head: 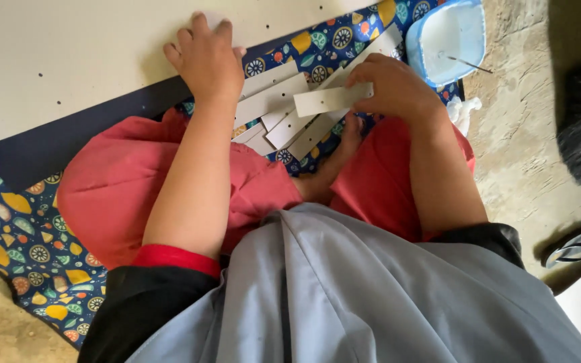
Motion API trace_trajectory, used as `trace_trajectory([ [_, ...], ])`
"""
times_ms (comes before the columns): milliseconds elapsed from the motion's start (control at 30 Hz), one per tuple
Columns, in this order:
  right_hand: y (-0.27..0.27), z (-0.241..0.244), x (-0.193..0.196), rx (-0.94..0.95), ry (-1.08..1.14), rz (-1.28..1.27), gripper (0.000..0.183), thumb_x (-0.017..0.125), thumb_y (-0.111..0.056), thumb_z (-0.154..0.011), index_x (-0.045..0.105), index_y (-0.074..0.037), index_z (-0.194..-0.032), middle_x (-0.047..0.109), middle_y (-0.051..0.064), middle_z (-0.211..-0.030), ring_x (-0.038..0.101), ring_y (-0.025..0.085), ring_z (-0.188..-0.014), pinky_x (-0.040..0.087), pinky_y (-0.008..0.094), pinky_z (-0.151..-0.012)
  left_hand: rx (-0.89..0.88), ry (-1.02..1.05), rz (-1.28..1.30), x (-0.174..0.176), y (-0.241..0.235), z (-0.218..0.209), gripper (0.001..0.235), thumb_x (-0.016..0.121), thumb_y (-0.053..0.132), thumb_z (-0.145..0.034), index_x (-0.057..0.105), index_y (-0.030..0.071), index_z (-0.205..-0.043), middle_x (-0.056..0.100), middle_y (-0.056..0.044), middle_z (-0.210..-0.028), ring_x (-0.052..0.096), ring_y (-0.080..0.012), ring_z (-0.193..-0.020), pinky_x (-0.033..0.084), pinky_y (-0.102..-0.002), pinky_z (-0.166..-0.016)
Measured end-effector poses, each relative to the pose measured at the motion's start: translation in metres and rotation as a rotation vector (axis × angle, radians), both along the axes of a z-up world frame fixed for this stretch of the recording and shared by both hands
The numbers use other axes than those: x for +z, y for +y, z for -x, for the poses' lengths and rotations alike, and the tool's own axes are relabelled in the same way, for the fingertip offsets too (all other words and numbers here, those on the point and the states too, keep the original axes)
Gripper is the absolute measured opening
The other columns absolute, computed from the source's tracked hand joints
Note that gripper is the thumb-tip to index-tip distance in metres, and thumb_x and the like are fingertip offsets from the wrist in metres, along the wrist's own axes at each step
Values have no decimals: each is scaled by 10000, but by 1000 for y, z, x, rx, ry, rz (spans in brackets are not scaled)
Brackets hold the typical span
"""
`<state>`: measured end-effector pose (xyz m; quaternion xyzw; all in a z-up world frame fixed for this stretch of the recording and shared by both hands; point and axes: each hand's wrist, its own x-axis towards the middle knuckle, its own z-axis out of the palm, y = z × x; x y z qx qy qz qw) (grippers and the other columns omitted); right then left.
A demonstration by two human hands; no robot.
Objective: The person sits on a mat and applies glue to small white paper strips using a brush. They then attach these strips to a larger white board and fold a dark blue cover sheet over the assembly.
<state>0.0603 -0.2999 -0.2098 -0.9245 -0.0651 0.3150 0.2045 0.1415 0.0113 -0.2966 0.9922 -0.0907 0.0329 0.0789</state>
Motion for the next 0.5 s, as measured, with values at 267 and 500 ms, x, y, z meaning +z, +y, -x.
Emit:
trace_trajectory([
  [267,6,-55,-20,93,-537,-185,431,900,-107,-903,673,7,-1251,683,181,-1213,637,365,-1097,502,451,-859,-85,104,189,10,2,-8,472,816,143,-847,709,159,-1307,637,-116,-1235,569,-366,-1106,478,-547,-891],
  [500,26,-80,-39,197,-791,-60,433,957,-206,-930,673,-88,-1234,629,134,-1239,597,352,-1098,506,459,-815,37,543,1238,18,-7,-20,269,537,260,-1067,682,125,-1249,595,-4,-888,685,-133,-753,715,-266,-763],
])
